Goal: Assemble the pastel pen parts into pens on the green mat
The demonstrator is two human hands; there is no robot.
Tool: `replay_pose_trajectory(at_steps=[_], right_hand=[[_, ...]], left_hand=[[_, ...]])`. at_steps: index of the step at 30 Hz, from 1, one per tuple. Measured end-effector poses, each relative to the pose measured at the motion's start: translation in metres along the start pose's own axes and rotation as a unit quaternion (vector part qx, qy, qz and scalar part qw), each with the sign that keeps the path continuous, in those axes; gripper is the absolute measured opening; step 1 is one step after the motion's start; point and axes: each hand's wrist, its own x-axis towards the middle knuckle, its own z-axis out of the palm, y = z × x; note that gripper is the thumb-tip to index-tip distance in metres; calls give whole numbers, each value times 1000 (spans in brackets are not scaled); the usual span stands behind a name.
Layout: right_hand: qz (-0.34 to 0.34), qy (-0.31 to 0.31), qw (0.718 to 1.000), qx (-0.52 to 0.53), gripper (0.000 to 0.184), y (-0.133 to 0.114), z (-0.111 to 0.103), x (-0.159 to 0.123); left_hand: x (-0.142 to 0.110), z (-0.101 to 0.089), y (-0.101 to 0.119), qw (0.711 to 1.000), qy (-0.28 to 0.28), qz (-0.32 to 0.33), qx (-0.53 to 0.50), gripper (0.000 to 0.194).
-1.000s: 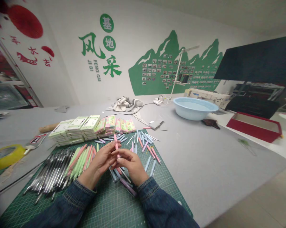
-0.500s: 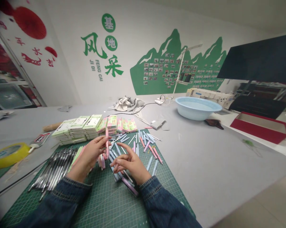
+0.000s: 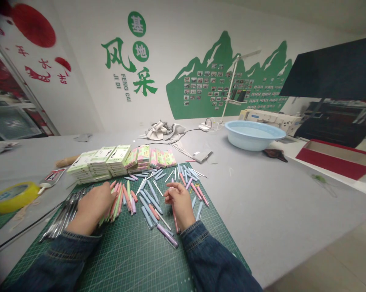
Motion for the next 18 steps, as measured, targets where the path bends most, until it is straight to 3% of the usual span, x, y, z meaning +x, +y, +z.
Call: replay_pose_trajectory(at_steps=[7,11,14,18], right_hand=[[-2,-8,1000,-29,20,3,-1,1],[-49,-59,985,-153,19,7,-1,1],[-127,-129,927,-328,21,8,0,-3],[-231,-240,809,-485,23,8,3,-12]], left_hand=[[3,-4,0,1000,16,24,9,32],[8,-1,8,990,32,132,-31,25],[11,7,19,972,-2,230,-38,21],[6,18,31,966,-10,257,-32,21]])
